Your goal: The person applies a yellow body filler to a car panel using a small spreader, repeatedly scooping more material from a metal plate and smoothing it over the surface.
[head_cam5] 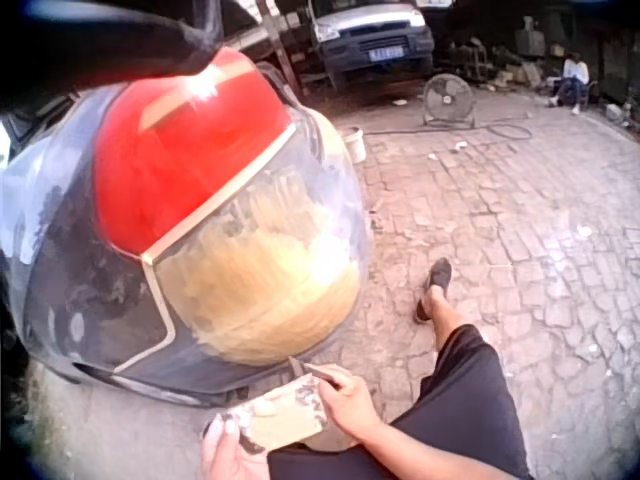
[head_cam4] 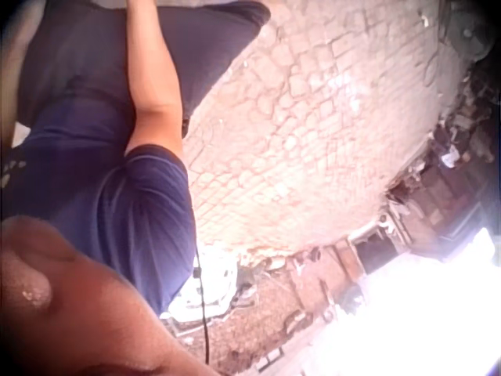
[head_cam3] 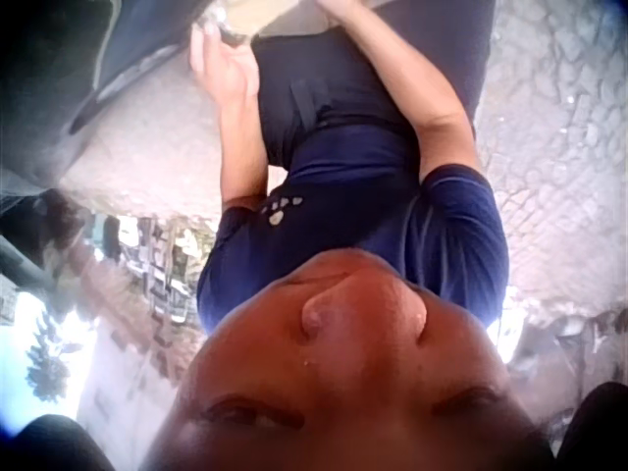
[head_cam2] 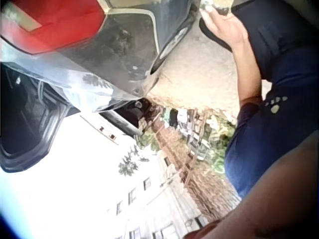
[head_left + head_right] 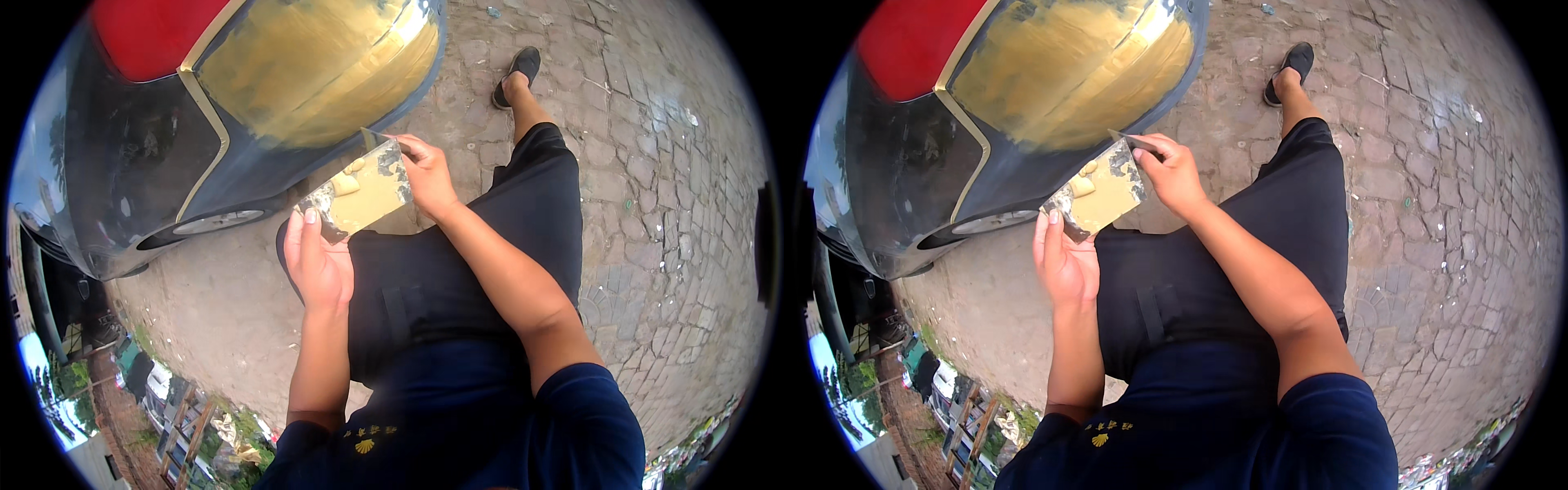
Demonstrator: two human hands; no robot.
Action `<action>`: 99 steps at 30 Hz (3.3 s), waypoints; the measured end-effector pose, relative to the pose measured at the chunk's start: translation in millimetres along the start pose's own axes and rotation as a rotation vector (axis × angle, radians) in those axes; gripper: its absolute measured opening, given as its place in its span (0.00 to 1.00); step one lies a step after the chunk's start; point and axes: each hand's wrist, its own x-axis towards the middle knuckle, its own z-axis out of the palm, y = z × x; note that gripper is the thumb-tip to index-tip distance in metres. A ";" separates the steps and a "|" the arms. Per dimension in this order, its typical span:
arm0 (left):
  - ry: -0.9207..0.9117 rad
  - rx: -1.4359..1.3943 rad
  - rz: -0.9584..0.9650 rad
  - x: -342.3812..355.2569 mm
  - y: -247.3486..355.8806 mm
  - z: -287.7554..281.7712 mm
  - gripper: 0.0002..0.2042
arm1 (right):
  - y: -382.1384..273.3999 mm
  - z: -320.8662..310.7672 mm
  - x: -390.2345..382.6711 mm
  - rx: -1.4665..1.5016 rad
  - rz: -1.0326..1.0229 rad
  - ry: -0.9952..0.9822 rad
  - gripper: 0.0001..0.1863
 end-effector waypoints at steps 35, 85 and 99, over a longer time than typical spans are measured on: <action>0.047 0.054 -0.197 50.7 -19.5 -83.2 0.18 | -60.5 -133.3 123.0 -0.271 -0.360 0.263 0.15; 0.036 -0.293 -0.264 66.2 -42.2 -130.5 0.22 | -26.8 -83.9 149.7 -0.153 -0.486 0.382 0.18; 0.033 -0.286 -0.263 65.3 -45.8 -122.9 0.21 | -26.4 -86.6 162.7 -0.192 -0.540 0.382 0.18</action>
